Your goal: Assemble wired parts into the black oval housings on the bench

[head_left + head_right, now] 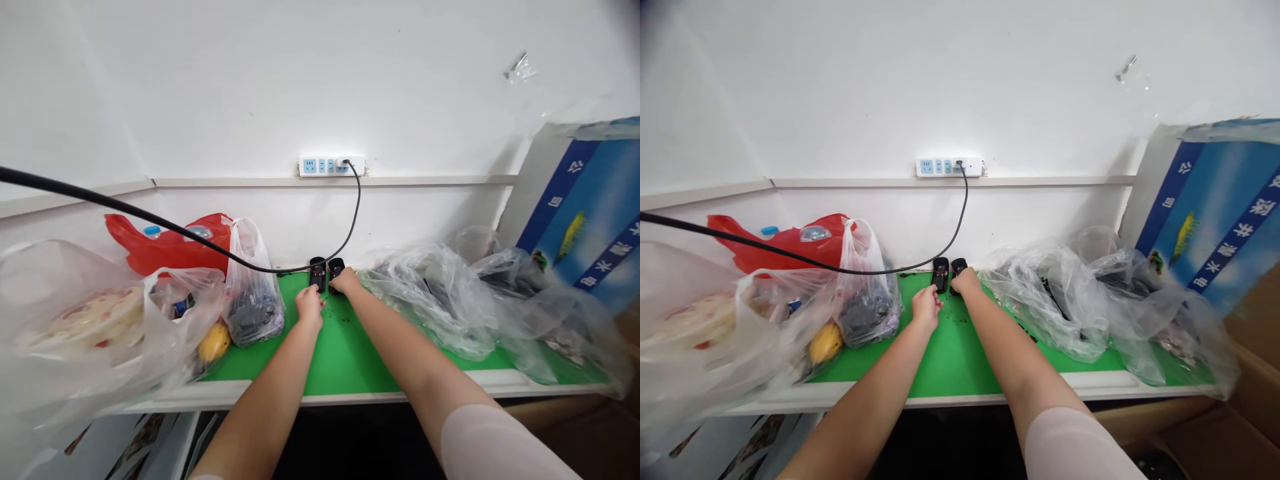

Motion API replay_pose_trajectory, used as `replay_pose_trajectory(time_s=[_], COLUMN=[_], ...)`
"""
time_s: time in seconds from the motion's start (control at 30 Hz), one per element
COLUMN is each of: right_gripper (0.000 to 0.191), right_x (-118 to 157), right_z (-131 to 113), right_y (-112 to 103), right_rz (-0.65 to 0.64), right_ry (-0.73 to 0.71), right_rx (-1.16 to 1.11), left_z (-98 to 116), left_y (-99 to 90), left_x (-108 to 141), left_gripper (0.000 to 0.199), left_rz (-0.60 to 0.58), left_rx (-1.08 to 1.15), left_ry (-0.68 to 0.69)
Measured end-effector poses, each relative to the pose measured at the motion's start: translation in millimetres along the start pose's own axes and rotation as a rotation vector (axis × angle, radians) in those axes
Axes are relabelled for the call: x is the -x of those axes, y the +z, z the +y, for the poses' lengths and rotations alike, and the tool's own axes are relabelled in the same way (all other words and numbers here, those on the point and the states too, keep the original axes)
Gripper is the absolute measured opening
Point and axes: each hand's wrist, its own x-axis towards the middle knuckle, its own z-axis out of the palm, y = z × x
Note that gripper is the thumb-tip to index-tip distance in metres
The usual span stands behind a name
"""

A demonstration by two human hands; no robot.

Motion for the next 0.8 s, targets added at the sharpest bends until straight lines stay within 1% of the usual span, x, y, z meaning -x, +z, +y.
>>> replay_pose_trajectory(time_s=[0.07,0.13,0.2,0.27,0.3,0.33,0.4,0.43,0.47,0.5,0.53,0.57,0.6,0.63,0.67,0.7,0.73,0.77,0.8], right_gripper=[0.047,0.040,0.040,0.043,0.045,0.047,0.052,0.053,0.054,0.054,0.054,0.055,0.055,0.054,0.051,0.047,0.043,0.042,0.042], right_x=[-1,1,7,18,25,32,45,49,53,55,55,55,55,55,56,57,60,63,66], right_z=[9,17,23,28,30,31,33,34,34,34,33,34,34,35,37,40,42,45,48], right_y=[-2,-10,-22,-35,-40,-44,-46,-46,-44,-43,-41,-41,-41,-42,-43,-44,-45,-44,-42], right_rz=[-0.009,-0.036,-0.084,-0.154,-0.195,-0.243,-0.361,-0.418,-0.460,-0.469,-0.426,-0.325,-0.184,-0.031,0.094,0.165,0.169,0.111,0.019], right_ry=[0.029,0.049,0.036,-0.014,-0.044,-0.074,-0.135,-0.175,-0.228,-0.293,-0.364,-0.425,-0.473,-0.499,-0.504,-0.491,-0.470,-0.451,-0.435], right_rx=[-0.078,-0.188,-0.317,-0.434,-0.480,-0.520,-0.592,-0.618,-0.623,-0.599,-0.543,-0.460,-0.368,-0.282,-0.214,-0.169,-0.147,-0.141,-0.146], left_z=[-7,-10,-10,-8,-7,-6,-5,-5,-4,-4,-3,-2,0,1,4,6,8,10,12], left_y=[-5.7,-7.4,-4.4,2.0,5.8,9.7,16.7,19.5,21.6,23.1,23.9,24.2,24.0,23.5,22.8,22.1,21.6,21.2,21.0], left_x=[-5,-8,-9,-7,-4,0,9,13,16,19,21,21,21,20,19,17,16,15,14], left_gripper=[0.022,0.022,0.025,0.031,0.034,0.038,0.043,0.044,0.043,0.043,0.042,0.041,0.040,0.039,0.038,0.038,0.037,0.038,0.038], left_rz=[0.004,-0.029,-0.069,-0.117,-0.168,-0.243,-0.439,-0.511,-0.548,-0.549,-0.520,-0.483,-0.440,-0.403,-0.369,-0.342,-0.325,-0.317,-0.315], left_rx=[0.002,0.001,0.015,0.047,0.070,0.100,0.175,0.210,0.240,0.268,0.290,0.314,0.338,0.359,0.375,0.386,0.395,0.406,0.418], left_ry=[0.030,0.056,0.062,0.043,0.023,-0.008,-0.104,-0.156,-0.197,-0.219,-0.219,-0.200,-0.165,-0.122,-0.076,-0.035,0.002,0.032,0.052])
